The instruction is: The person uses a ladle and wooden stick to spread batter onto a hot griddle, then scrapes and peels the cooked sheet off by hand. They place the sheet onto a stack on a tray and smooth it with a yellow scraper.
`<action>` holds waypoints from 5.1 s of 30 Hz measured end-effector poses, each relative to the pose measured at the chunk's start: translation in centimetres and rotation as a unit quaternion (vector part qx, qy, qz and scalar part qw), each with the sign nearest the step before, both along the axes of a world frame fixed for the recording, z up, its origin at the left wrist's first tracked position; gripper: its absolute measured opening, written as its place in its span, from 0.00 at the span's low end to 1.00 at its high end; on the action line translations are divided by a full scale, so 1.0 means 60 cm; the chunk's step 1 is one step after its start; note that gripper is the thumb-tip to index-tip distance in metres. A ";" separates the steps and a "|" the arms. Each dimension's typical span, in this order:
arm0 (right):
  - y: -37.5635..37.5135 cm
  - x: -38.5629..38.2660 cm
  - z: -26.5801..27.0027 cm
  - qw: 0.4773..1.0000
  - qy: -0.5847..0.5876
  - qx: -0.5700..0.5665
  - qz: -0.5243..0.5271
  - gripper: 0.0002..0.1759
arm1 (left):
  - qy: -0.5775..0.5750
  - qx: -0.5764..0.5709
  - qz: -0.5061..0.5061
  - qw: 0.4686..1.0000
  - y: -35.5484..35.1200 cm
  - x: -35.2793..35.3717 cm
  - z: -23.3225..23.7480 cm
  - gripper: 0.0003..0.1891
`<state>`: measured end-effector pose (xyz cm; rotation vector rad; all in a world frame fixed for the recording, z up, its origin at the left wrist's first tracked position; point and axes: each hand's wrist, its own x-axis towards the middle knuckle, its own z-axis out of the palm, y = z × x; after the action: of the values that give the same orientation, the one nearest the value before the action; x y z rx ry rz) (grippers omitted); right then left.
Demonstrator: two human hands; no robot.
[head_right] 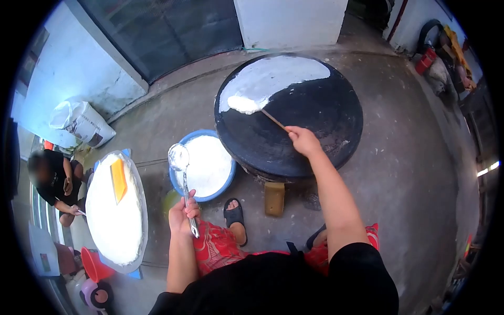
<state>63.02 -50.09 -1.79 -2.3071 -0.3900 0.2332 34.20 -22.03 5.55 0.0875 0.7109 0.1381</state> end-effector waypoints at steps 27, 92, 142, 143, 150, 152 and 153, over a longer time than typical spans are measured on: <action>-0.034 -0.265 0.069 0.996 0.079 -0.028 -0.014 0.16 | 0.015 0.016 -0.016 1.000 -0.002 -0.017 0.011 0.17; 0.095 -0.383 -0.003 0.972 0.009 -0.203 -0.114 0.40 | -0.008 0.073 -0.070 0.995 0.013 -0.039 0.003 0.16; -0.249 -0.300 -0.022 0.968 -0.224 -0.070 -0.084 0.28 | 0.038 0.066 -0.034 0.996 -0.058 0.029 0.007 0.18; -0.279 -0.306 -0.025 0.959 -0.251 -0.134 -0.008 0.29 | 0.041 0.073 -0.034 0.996 -0.061 0.031 0.007 0.18; -0.345 -0.130 0.015 0.936 -0.230 -0.200 -0.177 0.26 | 0.053 0.083 -0.023 0.995 -0.074 0.050 0.005 0.17; -0.331 -0.134 -0.013 0.974 -0.147 -0.061 -0.161 0.25 | 0.057 0.076 -0.014 0.995 -0.080 0.055 0.007 0.17; -0.336 -0.158 -0.001 0.960 -0.275 -0.049 -0.033 0.25 | 0.065 0.074 -0.008 0.995 -0.082 0.055 0.007 0.17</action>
<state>53.56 -70.25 -1.86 -2.4548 -0.5844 -0.4444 37.48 -26.94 5.97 0.2453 0.8284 0.1716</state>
